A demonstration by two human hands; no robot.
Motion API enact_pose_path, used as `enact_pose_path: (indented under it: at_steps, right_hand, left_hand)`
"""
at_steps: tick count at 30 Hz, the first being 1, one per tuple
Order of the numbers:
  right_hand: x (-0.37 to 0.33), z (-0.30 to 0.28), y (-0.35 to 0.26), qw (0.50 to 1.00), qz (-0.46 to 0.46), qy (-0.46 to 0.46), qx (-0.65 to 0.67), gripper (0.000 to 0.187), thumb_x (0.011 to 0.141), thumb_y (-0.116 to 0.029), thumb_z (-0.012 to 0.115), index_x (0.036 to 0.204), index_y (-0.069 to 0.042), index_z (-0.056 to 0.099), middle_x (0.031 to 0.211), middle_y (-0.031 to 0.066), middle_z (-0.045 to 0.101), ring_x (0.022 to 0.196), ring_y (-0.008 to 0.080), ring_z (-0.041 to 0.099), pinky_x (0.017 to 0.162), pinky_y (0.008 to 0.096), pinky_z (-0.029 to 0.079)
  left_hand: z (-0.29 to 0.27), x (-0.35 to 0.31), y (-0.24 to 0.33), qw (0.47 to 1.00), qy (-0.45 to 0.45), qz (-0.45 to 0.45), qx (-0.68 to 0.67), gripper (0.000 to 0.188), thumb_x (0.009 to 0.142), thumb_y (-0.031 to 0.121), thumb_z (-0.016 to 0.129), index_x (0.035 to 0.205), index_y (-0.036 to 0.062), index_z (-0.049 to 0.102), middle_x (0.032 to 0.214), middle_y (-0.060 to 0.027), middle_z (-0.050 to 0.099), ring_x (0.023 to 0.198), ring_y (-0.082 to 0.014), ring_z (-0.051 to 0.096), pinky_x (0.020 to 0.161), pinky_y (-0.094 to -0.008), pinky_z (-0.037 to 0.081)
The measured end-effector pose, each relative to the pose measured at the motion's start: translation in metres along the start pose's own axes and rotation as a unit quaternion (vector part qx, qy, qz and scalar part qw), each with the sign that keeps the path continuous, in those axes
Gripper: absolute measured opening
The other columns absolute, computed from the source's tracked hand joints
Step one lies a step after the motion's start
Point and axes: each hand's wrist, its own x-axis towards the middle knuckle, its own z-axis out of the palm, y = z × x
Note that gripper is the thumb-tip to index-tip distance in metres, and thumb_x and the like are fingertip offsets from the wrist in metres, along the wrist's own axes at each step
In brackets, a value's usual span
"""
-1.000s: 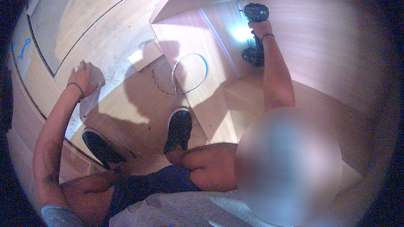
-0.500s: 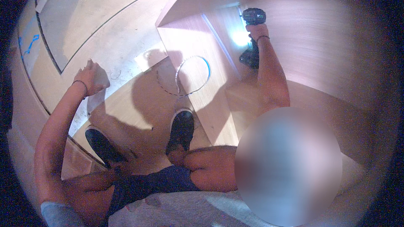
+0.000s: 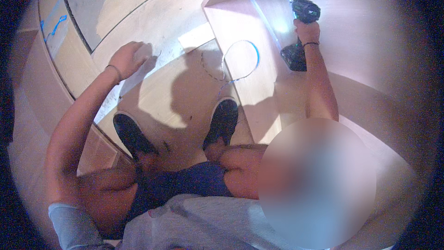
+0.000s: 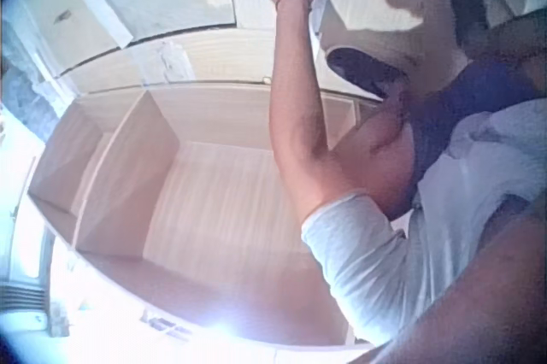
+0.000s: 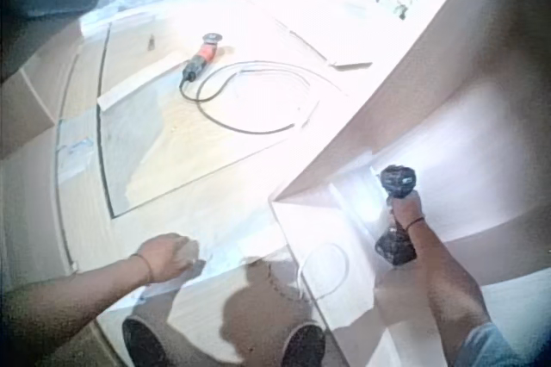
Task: The person measures an aluminum channel, drills a hole in it using a power drill, and then wires and installs an LED strip into the channel inside a wooden cabinet.
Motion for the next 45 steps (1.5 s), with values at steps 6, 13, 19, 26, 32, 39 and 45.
enact_pose_path:
  at_steps: [6, 13, 19, 26, 32, 39, 45]
  right_hand:
    - [-0.073, -0.010, -0.030, 0.969, 0.023, -0.039, 0.242, 0.011, 0.067, -0.013, 0.064, 0.074, -0.005, 0.063, 0.057, 0.0041, 0.058, 0.047, 0.0145, 0.055, 0.046, 0.0279, 0.044]
    - [-0.104, -0.054, -0.008, 0.930, 0.013, -0.057, 0.362, 0.028, 0.069, -0.003, 0.059, 0.097, 0.002, 0.056, 0.083, 0.0083, 0.060, 0.058, 0.0129, 0.053, 0.050, 0.0264, 0.045]
    - [-0.143, -0.072, 0.003, 0.878, 0.081, -0.084, 0.464, 0.040, 0.071, -0.006, 0.055, 0.109, 0.001, 0.048, 0.097, 0.0132, 0.057, 0.061, 0.0151, 0.051, 0.054, 0.0307, 0.046]
    - [-0.167, -0.032, 0.005, 0.894, 0.084, -0.158, 0.411, 0.034, 0.070, -0.003, 0.057, 0.102, 0.006, 0.051, 0.092, 0.0117, 0.059, 0.059, 0.0137, 0.051, 0.056, 0.0297, 0.046]
    - [-0.167, -0.033, 0.007, 0.945, 0.016, -0.153, 0.287, 0.035, 0.069, -0.002, 0.058, 0.102, 0.007, 0.052, 0.093, 0.0129, 0.060, 0.062, 0.0154, 0.053, 0.058, 0.0287, 0.045]
    - [-0.177, -0.043, 0.016, 0.958, 0.006, -0.132, 0.256, 0.044, 0.062, -0.003, 0.059, 0.104, 0.005, 0.051, 0.094, 0.0140, 0.059, 0.064, 0.0179, 0.054, 0.061, 0.0305, 0.046]
    - [-0.180, -0.038, 0.041, 0.950, 0.031, -0.146, 0.276, 0.045, 0.060, -0.002, 0.060, 0.105, 0.003, 0.052, 0.094, 0.0133, 0.059, 0.067, 0.0174, 0.056, 0.061, 0.0297, 0.047]
  left_hand:
    - [0.064, 0.045, 0.090, 0.987, -0.008, 0.157, 0.037, 0.031, 0.078, 0.028, 0.053, 0.102, 0.0074, 0.058, 0.099, -0.0159, 0.058, 0.090, -0.0343, 0.056, 0.081, -0.0424, 0.045]
    - [0.106, 0.034, 0.193, 0.953, 0.050, 0.097, -0.282, 0.027, 0.079, 0.026, 0.054, 0.088, 0.0017, 0.061, 0.086, -0.0172, 0.063, 0.082, -0.0330, 0.060, 0.076, -0.0402, 0.046]
    - [0.112, 0.035, 0.187, 0.950, -0.048, 0.044, -0.304, 0.030, 0.078, 0.028, 0.056, 0.086, -0.0005, 0.061, 0.083, -0.0194, 0.062, 0.081, -0.0344, 0.059, 0.075, -0.0394, 0.046]
    - [0.138, 0.072, 0.189, 0.945, 0.008, 0.056, -0.324, 0.036, 0.081, 0.033, 0.052, 0.099, 0.0031, 0.062, 0.093, -0.0198, 0.062, 0.086, -0.0334, 0.059, 0.082, -0.0406, 0.045]
    - [0.198, 0.042, 0.246, 0.962, 0.011, 0.225, -0.155, 0.026, 0.078, 0.018, 0.051, 0.100, 0.0100, 0.062, 0.092, -0.0132, 0.059, 0.090, -0.0289, 0.056, 0.079, -0.0402, 0.045]
    - [0.302, 0.024, 0.295, 0.940, 0.116, 0.322, 0.006, 0.022, 0.077, 0.019, 0.048, 0.090, 0.0175, 0.065, 0.099, 0.0016, 0.047, 0.101, -0.0216, 0.041, 0.083, -0.0405, 0.033]
    - [0.308, 0.033, 0.288, 0.905, 0.117, 0.407, 0.029, 0.014, 0.070, 0.023, 0.052, 0.071, 0.0192, 0.065, 0.091, 0.0025, 0.050, 0.097, -0.0194, 0.042, 0.077, -0.0363, 0.035]
